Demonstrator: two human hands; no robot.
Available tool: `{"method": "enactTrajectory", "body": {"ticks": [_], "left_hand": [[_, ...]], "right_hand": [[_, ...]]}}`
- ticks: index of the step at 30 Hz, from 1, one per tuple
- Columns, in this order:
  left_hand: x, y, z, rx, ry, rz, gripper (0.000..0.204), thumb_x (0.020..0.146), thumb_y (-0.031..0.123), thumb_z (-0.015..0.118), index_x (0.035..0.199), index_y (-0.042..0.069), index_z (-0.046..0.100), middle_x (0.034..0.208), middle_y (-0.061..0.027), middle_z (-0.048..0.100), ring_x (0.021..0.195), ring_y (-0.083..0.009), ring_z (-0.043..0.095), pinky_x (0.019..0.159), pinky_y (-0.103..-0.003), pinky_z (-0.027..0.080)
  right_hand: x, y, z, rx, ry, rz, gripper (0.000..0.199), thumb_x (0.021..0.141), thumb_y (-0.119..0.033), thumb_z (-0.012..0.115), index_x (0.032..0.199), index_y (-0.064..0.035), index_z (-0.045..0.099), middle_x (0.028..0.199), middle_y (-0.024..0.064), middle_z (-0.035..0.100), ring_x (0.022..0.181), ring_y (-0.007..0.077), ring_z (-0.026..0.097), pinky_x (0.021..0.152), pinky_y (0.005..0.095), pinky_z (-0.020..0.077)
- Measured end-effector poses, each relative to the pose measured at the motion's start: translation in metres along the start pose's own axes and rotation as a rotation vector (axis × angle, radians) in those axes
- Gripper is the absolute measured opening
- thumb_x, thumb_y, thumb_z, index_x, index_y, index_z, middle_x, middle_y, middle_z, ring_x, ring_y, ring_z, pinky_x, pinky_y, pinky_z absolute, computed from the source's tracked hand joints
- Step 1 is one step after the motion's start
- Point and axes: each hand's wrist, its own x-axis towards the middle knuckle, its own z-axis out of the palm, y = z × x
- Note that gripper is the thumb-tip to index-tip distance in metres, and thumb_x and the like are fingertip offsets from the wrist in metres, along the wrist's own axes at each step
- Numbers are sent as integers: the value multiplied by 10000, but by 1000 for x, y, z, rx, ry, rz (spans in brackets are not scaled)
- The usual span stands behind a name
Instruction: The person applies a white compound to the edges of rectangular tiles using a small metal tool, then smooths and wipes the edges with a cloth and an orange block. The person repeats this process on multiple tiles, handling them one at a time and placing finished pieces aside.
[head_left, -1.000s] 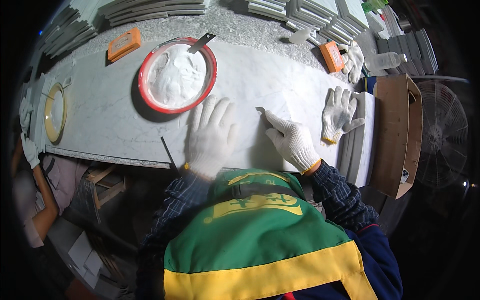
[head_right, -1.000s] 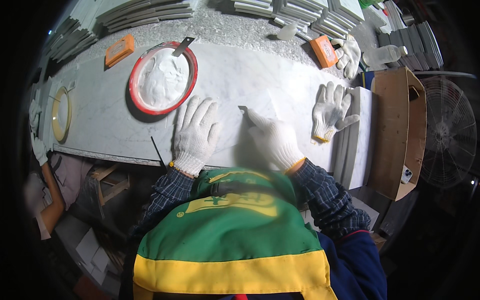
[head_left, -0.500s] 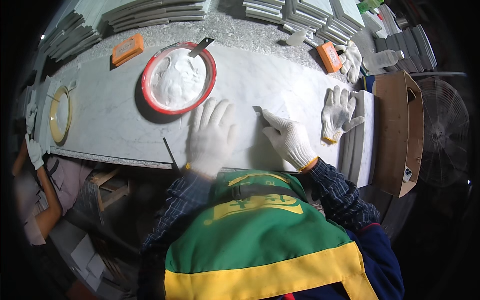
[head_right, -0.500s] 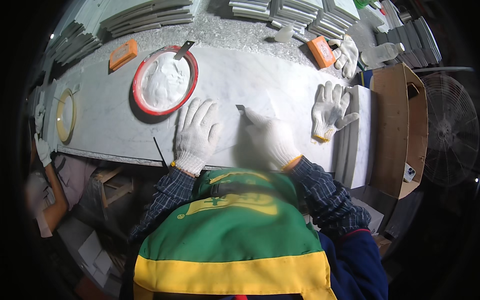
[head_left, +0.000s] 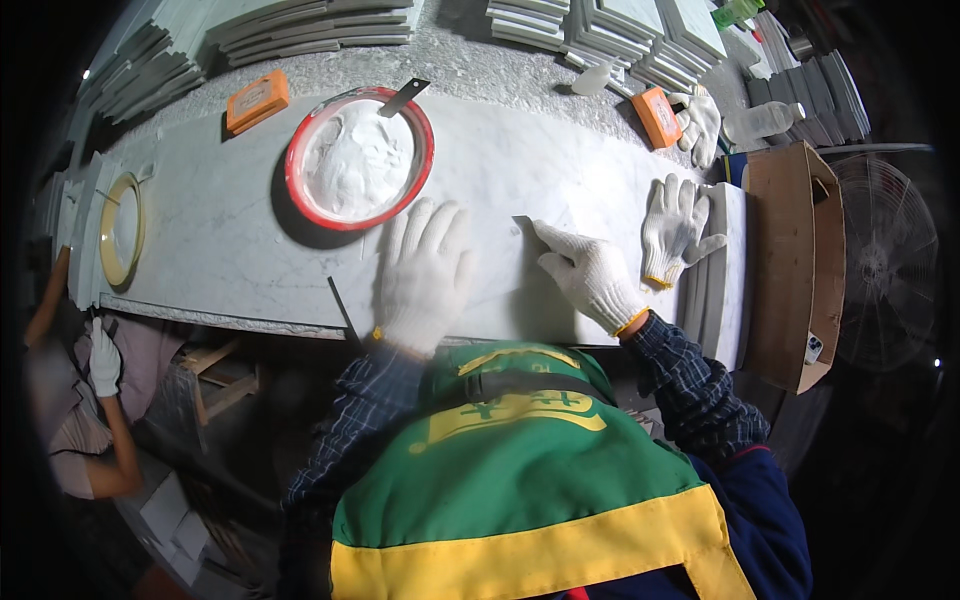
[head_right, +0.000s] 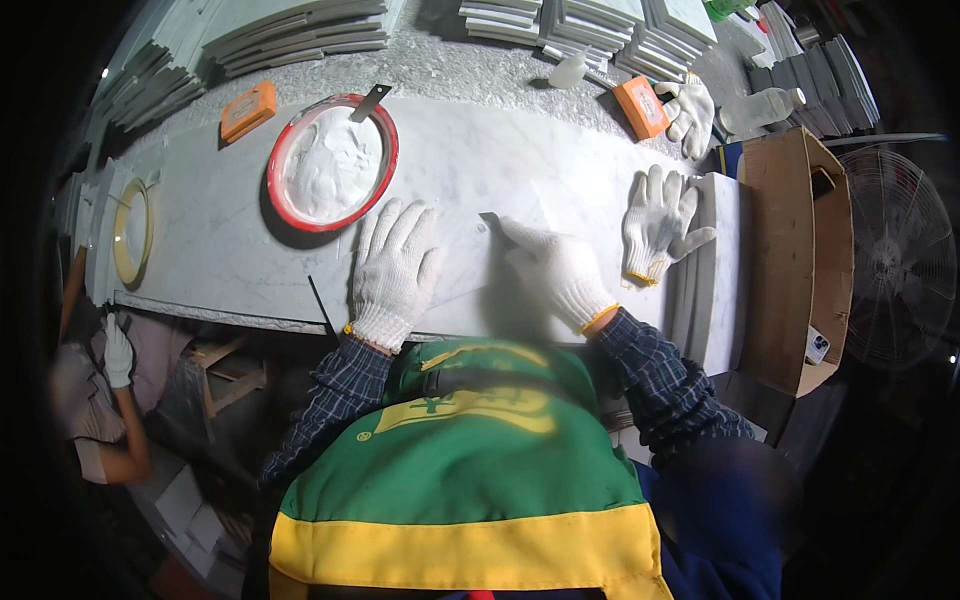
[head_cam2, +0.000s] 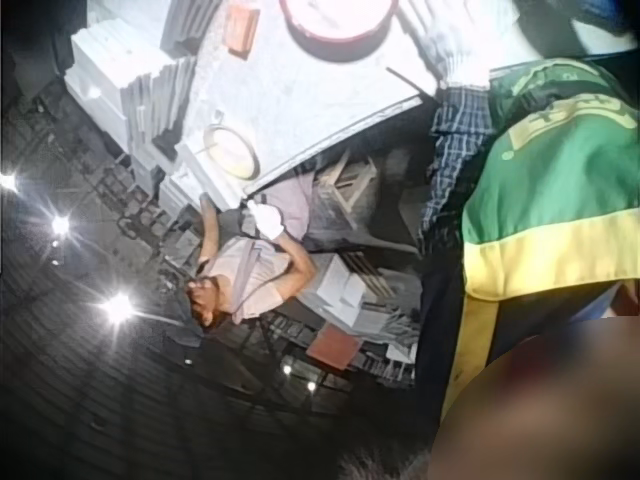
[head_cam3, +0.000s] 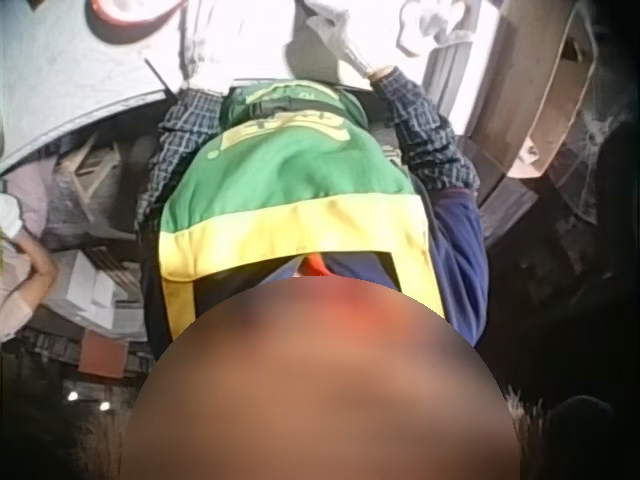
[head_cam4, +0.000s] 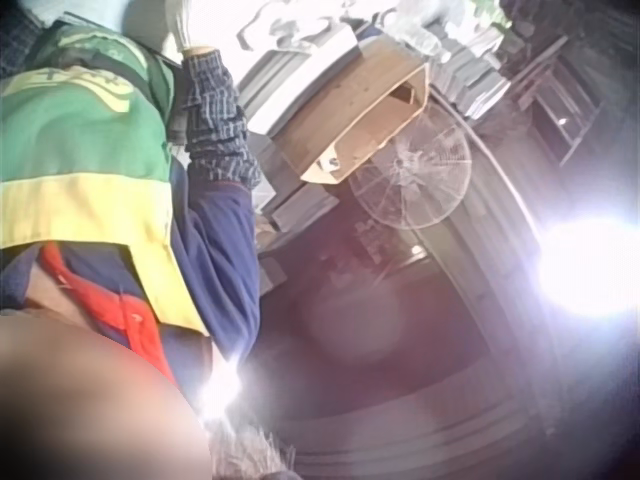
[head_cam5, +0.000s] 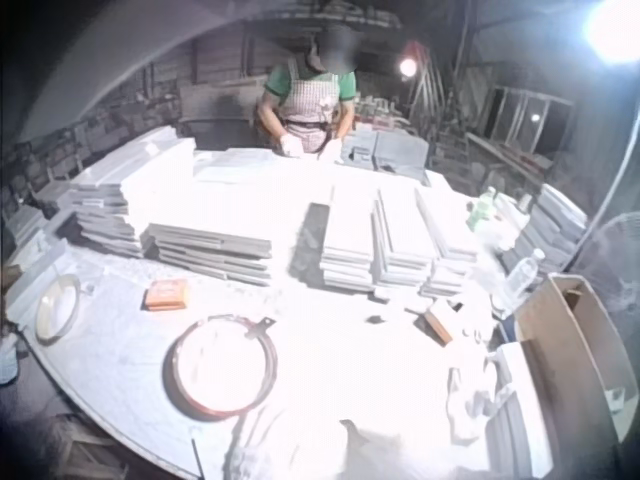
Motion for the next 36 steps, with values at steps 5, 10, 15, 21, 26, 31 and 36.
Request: {"method": "enactTrajectory", "body": {"ticks": [5,10,15,21,26,31,36], "left_hand": [[3,2,-1,62,56,25,417,962,229,613,1311,0,639,1356,-135,623,1327,-340,525,1195,-489,367],[2,4,-2,51,89,46,399,966,230,608,1286,-4,645,1344,-138,628,1319,-342,531,1193,-488,368],[2,1,2,50,90,48,385,976,239,602,1275,3,658,1356,-135,628,1321,-344,532,1190,-490,372],[-9,1,5,-63,-9,-4,520,950,273,659,1445,120,622,1516,-64,584,1498,-339,429,1265,-562,268],[8,41,16,93,-369,394,680,941,443,650,1546,162,518,1608,-68,487,1544,-326,344,1271,-549,235],[6,20,-5,235,-283,13,795,923,485,675,1579,97,452,1660,-173,382,1557,-381,280,1255,-560,233],[-73,-15,-45,357,-54,-158,807,839,407,785,1491,12,519,1611,-202,420,1490,-420,361,1248,-565,237]], "right_hand": [[2,-13,-6,13,-79,109,425,965,-132,687,1389,-105,671,1035,211,745,891,270,749,794,364,575],[3,-20,-12,-32,-115,166,444,946,-143,709,1389,-128,680,1063,196,751,917,316,757,823,371,582],[1,-15,-4,52,-107,46,491,943,-122,745,1426,-108,662,1159,162,783,961,262,777,881,341,592],[-25,20,-23,760,269,365,527,990,-107,729,1487,-5,588,993,73,742,795,80,653,724,234,550],[-49,30,-39,652,418,345,482,999,-122,677,1447,39,603,856,50,671,667,81,573,596,212,456],[-63,25,-36,687,365,327,495,1008,-126,662,1463,52,579,773,33,665,651,79,572,598,216,460],[-72,12,-26,637,249,366,527,1017,-148,694,1505,5,563,777,21,680,706,70,612,685,236,531]]}}
